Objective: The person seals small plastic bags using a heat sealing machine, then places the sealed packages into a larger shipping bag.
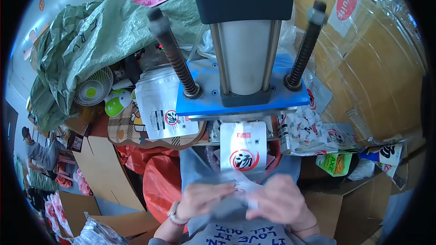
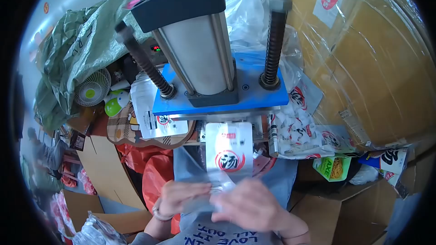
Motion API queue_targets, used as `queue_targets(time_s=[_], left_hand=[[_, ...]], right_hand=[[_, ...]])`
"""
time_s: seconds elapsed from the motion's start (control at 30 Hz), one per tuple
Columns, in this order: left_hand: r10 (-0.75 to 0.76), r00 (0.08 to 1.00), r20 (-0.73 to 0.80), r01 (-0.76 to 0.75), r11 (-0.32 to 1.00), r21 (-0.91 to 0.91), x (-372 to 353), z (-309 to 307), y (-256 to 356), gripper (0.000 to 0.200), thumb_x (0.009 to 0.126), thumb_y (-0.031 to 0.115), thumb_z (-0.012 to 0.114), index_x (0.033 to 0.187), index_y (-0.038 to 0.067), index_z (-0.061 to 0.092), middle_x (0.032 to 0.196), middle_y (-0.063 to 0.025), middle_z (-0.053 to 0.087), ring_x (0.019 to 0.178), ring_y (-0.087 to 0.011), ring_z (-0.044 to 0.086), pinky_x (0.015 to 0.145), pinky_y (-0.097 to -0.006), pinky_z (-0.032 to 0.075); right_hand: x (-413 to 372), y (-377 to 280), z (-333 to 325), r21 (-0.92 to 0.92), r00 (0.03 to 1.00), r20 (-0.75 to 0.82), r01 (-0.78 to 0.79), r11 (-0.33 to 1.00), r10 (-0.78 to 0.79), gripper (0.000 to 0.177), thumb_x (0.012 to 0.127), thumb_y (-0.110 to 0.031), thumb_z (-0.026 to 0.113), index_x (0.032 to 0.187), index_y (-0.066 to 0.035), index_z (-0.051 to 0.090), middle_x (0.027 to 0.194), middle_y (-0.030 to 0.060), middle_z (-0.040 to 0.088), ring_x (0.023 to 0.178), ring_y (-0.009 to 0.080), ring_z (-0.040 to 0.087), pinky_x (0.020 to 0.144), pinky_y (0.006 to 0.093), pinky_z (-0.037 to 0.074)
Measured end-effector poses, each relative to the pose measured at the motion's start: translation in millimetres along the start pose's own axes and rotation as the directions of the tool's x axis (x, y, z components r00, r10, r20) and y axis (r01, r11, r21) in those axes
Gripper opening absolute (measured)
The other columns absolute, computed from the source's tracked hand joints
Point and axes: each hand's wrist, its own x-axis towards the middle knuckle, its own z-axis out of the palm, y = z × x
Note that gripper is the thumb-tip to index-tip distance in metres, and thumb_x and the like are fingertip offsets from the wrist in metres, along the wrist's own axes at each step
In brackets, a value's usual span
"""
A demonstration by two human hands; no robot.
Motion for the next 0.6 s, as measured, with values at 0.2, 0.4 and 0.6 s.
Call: queue_targets(time_s=[0.2,0.4,0.6], left_hand=[[-0.708,0.705,0.045,0.526,0.48,-0.702,24.2,76.9,-75.2,0.024,0.094,0.019,0.067,0.099,-0.003,0.073,0.086,0.0009,0.07,0.076,-0.0041,0.06,0.067,-0.021,0.049],[-0.745,0.657,0.116,0.692,0.534,-0.486,58.5,59.2,-100.5,0.025,0.092,0.018,0.067,0.109,-0.001,0.068,0.1,-0.0048,0.071,0.09,-0.0088,0.064,0.08,-0.027,0.052],[-0.576,0.788,-0.218,0.565,0.817,-0.119,50.8,41.7,-140.3,0.058,0.087,0.05,0.065,0.116,-0.001,0.057,0.095,-0.0164,0.067,0.084,-0.0272,0.064,0.073,-0.0415,0.05]], right_hand=[[-19.0,51.0,2.9,0.01,0.879,-0.244,-0.42,0.907,0.41,0.067,0.075,-0.014,0.08,0.132,0.002,0.05,0.129,0.0166,0.056,0.121,0.0298,0.053,0.107,0.0407,0.037],[-46.2,116.4,-1.9,-0.467,0.755,-0.391,-0.656,0.593,0.527,0.033,0.097,-0.017,0.053,0.123,0.003,0.055,0.124,0.0197,0.057,0.117,0.0392,0.052,0.103,0.046,0.038],[-77.2,140.2,5.5,-0.65,0.803,-0.052,-0.479,0.591,0.593,0.044,0.097,-0.029,0.057,0.129,0.001,0.057,0.125,0.0225,0.058,0.116,0.04,0.052,0.1,0.0454,0.039]])
